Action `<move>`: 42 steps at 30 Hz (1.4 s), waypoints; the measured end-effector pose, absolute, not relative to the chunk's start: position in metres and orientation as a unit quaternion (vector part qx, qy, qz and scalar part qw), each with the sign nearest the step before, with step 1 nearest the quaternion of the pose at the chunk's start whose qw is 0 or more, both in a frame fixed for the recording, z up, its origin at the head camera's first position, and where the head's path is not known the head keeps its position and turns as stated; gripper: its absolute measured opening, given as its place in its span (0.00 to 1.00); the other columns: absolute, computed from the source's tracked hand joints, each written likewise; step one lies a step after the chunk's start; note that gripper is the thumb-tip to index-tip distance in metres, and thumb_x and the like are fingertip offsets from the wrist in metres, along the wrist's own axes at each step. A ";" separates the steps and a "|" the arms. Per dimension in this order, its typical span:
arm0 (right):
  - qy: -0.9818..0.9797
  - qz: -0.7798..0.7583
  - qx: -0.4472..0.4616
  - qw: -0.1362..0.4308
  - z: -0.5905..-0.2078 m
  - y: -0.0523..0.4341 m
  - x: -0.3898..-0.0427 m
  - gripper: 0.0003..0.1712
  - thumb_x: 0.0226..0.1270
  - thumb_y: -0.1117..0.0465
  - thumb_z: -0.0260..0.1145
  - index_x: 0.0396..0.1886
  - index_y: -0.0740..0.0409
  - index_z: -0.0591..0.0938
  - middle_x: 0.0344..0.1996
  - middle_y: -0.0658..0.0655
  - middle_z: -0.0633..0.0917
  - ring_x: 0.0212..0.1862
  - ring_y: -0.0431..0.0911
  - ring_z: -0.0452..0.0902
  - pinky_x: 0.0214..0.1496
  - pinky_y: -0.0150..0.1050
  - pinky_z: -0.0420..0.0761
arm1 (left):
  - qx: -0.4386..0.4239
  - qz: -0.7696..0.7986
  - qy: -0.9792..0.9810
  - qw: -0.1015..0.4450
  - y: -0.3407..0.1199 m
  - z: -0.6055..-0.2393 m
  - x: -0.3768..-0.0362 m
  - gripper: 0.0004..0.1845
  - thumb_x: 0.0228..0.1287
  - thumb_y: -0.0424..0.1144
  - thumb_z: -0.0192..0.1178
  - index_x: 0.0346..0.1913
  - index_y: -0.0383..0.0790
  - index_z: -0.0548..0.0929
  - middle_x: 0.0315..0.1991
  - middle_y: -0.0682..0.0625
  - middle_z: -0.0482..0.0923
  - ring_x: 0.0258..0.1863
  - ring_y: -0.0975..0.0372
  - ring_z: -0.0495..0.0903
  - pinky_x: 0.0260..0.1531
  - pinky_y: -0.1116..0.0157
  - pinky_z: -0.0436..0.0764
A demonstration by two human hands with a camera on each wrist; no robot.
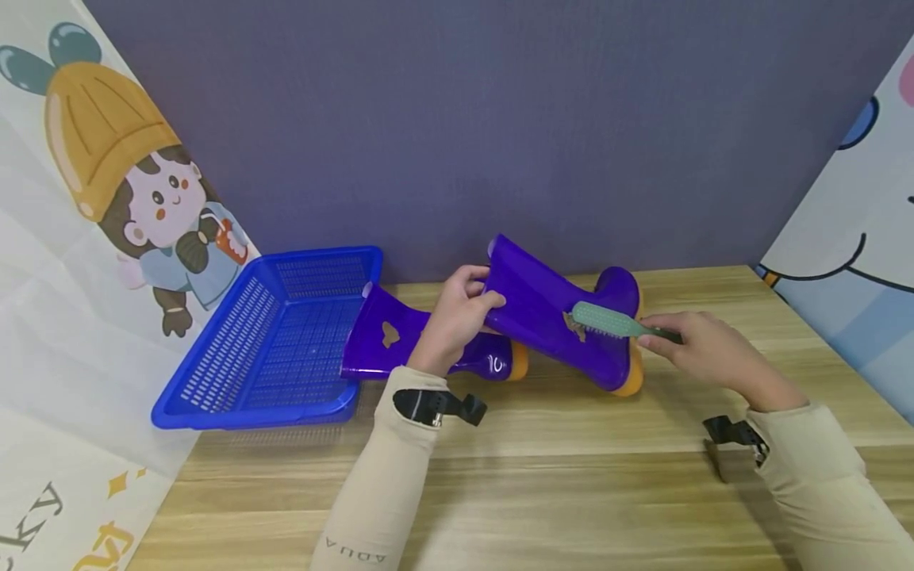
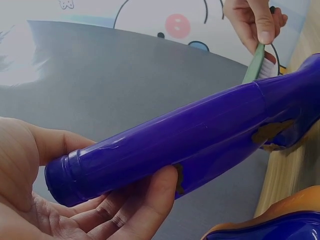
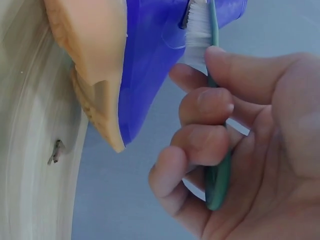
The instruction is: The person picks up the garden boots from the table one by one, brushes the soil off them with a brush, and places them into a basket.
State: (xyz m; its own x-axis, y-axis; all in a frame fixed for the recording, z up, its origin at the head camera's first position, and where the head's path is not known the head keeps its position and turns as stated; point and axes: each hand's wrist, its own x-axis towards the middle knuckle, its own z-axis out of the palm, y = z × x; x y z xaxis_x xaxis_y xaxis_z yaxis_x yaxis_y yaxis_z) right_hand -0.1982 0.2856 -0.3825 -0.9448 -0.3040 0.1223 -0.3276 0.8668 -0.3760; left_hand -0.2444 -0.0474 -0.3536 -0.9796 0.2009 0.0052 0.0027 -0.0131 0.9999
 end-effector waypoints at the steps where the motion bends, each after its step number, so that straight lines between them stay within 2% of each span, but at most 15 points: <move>1: -0.966 0.197 0.164 0.032 -0.381 0.286 -0.198 0.19 0.77 0.54 0.63 0.57 0.61 0.85 0.48 0.63 0.90 0.49 0.56 0.85 0.50 0.59 0.84 | 0.073 0.709 0.698 0.070 -0.047 -0.354 -0.244 0.27 0.65 0.24 0.57 0.68 0.32 0.69 0.51 0.34 0.83 0.33 0.58 0.86 0.37 0.55 0.91; 2: -0.967 0.193 0.165 0.034 -0.380 0.286 -0.197 0.19 0.77 0.54 0.63 0.57 0.61 0.86 0.47 0.61 0.90 0.46 0.53 0.85 0.48 0.56 0.84 | 0.074 0.709 0.698 0.069 -0.047 -0.353 -0.244 0.27 0.65 0.24 0.57 0.67 0.32 0.69 0.51 0.35 0.83 0.33 0.58 0.86 0.37 0.55 0.91; 5: -0.969 0.178 0.167 0.049 -0.375 0.285 -0.194 0.18 0.77 0.54 0.63 0.56 0.59 0.86 0.31 0.53 0.87 0.31 0.43 0.77 0.38 0.44 0.79 | 0.076 0.710 0.697 0.068 -0.047 -0.353 -0.243 0.26 0.65 0.24 0.57 0.67 0.32 0.70 0.51 0.34 0.83 0.32 0.59 0.86 0.37 0.56 0.91; 9: -0.968 0.168 0.168 0.076 -0.369 0.279 -0.189 0.18 0.77 0.54 0.62 0.57 0.59 0.85 0.23 0.46 0.79 0.23 0.38 0.65 0.35 0.38 0.71 | 0.077 0.713 0.694 0.065 -0.046 -0.353 -0.243 0.26 0.64 0.24 0.57 0.66 0.32 0.71 0.51 0.34 0.83 0.31 0.59 0.85 0.36 0.57 0.91; 12: -0.963 0.182 0.181 0.087 -0.370 0.269 -0.188 0.17 0.77 0.56 0.62 0.57 0.60 0.85 0.27 0.47 0.83 0.25 0.37 0.67 0.36 0.38 0.73 | 0.077 0.713 0.694 0.063 -0.046 -0.353 -0.243 0.26 0.64 0.24 0.57 0.66 0.32 0.71 0.50 0.35 0.83 0.31 0.60 0.85 0.35 0.59 0.91; 13: -0.961 0.187 0.186 0.084 -0.371 0.266 -0.188 0.17 0.77 0.55 0.62 0.57 0.60 0.84 0.25 0.46 0.81 0.24 0.36 0.66 0.35 0.36 0.72 | 0.078 0.712 0.695 0.062 -0.046 -0.352 -0.243 0.26 0.64 0.24 0.57 0.66 0.32 0.71 0.50 0.35 0.83 0.31 0.59 0.85 0.36 0.59 0.91; 16: -0.957 0.200 0.197 0.068 -0.376 0.258 -0.191 0.17 0.78 0.54 0.62 0.57 0.59 0.85 0.32 0.49 0.85 0.27 0.37 0.70 0.37 0.36 0.73 | 0.076 0.708 0.699 0.059 -0.047 -0.351 -0.243 0.26 0.64 0.24 0.57 0.66 0.32 0.71 0.51 0.34 0.83 0.32 0.59 0.85 0.36 0.60 0.90; 19: -0.959 0.206 0.188 0.051 -0.380 0.256 -0.193 0.20 0.77 0.53 0.62 0.59 0.61 0.84 0.41 0.57 0.90 0.35 0.44 0.79 0.43 0.43 0.80 | 0.072 0.702 0.706 0.058 -0.047 -0.351 -0.243 0.27 0.65 0.25 0.58 0.67 0.32 0.70 0.52 0.34 0.83 0.33 0.58 0.86 0.37 0.60 0.90; 22: -0.961 0.204 0.179 0.048 -0.383 0.259 -0.194 0.21 0.76 0.53 0.64 0.59 0.63 0.84 0.50 0.63 0.89 0.41 0.49 0.82 0.47 0.52 0.82 | 0.069 0.698 0.711 0.057 -0.048 -0.351 -0.243 0.27 0.65 0.25 0.58 0.67 0.32 0.70 0.52 0.34 0.83 0.34 0.58 0.86 0.38 0.61 0.90; 24: -0.964 0.196 0.174 0.048 -0.384 0.264 -0.195 0.20 0.76 0.54 0.64 0.58 0.61 0.85 0.49 0.63 0.89 0.42 0.49 0.83 0.48 0.53 0.83 | 0.068 0.697 0.712 0.058 -0.048 -0.351 -0.243 0.27 0.65 0.25 0.58 0.67 0.32 0.70 0.52 0.34 0.83 0.34 0.58 0.86 0.38 0.61 0.90; 26: -0.966 0.189 0.169 0.048 -0.384 0.268 -0.196 0.18 0.75 0.54 0.65 0.56 0.59 0.87 0.46 0.60 0.90 0.38 0.46 0.79 0.45 0.50 0.82 | 0.069 0.698 0.711 0.059 -0.047 -0.351 -0.242 0.27 0.65 0.24 0.58 0.67 0.32 0.70 0.52 0.34 0.83 0.33 0.58 0.85 0.38 0.61 0.90; 31: -0.969 0.179 0.165 0.050 -0.381 0.276 -0.195 0.17 0.73 0.54 0.67 0.55 0.58 0.88 0.45 0.60 0.91 0.43 0.51 0.86 0.47 0.55 0.84 | 0.073 0.703 0.705 0.062 -0.046 -0.351 -0.243 0.27 0.64 0.24 0.58 0.67 0.32 0.70 0.51 0.34 0.83 0.32 0.59 0.85 0.37 0.60 0.90; 33: -0.972 0.165 0.159 0.044 -0.380 0.279 -0.195 0.18 0.74 0.53 0.66 0.55 0.58 0.87 0.43 0.59 0.91 0.41 0.50 0.85 0.43 0.53 0.84 | 0.072 0.703 0.704 0.065 -0.047 -0.352 -0.243 0.27 0.65 0.24 0.57 0.67 0.32 0.70 0.51 0.34 0.83 0.33 0.58 0.86 0.37 0.58 0.91; 37: -0.978 0.149 0.144 0.018 -0.378 0.283 -0.195 0.18 0.75 0.51 0.65 0.54 0.58 0.87 0.30 0.50 0.86 0.29 0.43 0.72 0.34 0.41 0.74 | 0.069 0.701 0.707 0.069 -0.048 -0.353 -0.243 0.27 0.66 0.24 0.57 0.68 0.32 0.69 0.52 0.34 0.83 0.33 0.57 0.86 0.38 0.57 0.91; 42: -0.978 0.145 0.150 0.020 -0.371 0.289 -0.192 0.17 0.75 0.53 0.64 0.55 0.57 0.87 0.28 0.47 0.84 0.26 0.41 0.68 0.34 0.38 0.71 | 0.074 0.703 0.704 0.067 -0.048 -0.352 -0.243 0.27 0.65 0.25 0.57 0.67 0.33 0.70 0.52 0.34 0.83 0.33 0.58 0.86 0.38 0.56 0.91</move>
